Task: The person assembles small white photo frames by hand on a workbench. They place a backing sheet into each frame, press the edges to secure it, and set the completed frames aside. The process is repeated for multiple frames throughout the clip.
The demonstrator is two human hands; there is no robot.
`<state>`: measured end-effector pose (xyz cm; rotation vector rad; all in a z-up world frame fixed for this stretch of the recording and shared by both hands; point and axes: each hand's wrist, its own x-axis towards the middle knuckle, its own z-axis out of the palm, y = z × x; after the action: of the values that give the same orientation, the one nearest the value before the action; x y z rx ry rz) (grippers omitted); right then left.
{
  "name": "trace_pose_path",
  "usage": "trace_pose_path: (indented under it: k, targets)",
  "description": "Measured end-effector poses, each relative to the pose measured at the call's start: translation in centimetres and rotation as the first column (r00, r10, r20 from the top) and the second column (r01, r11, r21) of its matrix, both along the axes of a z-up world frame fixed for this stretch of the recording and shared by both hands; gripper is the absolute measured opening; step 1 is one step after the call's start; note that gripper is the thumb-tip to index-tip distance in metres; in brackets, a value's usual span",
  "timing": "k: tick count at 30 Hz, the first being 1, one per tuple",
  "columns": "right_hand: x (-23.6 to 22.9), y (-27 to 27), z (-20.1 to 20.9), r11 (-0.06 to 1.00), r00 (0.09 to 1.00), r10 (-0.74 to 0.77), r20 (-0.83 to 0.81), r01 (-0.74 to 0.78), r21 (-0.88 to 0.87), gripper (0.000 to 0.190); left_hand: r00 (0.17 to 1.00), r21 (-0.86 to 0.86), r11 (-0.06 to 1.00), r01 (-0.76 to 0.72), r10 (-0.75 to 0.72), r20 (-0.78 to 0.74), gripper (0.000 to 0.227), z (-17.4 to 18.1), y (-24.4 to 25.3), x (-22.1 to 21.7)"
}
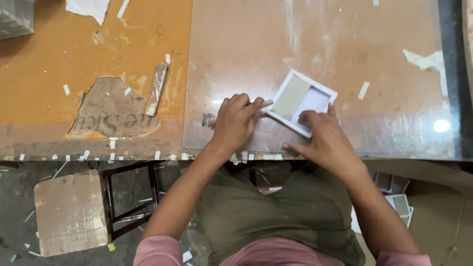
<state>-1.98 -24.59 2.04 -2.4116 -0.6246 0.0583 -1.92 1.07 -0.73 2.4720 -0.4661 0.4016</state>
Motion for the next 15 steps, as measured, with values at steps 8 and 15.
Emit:
trace_pose_path:
  k: [8,15]
  targets:
    - [0.6,1.9,-2.5,0.996,0.997,-0.076,0.011,0.076,-0.039,0.051,0.98,0.123,0.987,0.1,-0.119,0.158,0.027,-1.8,-3.6,7.0]
    - [0.9,0.0,-2.1,0.999,0.999,-0.032,0.023,0.031,0.033,0.06,0.968,0.108,0.962,0.249,-0.242,-0.069,0.043,-0.9,-2.5,-0.6]
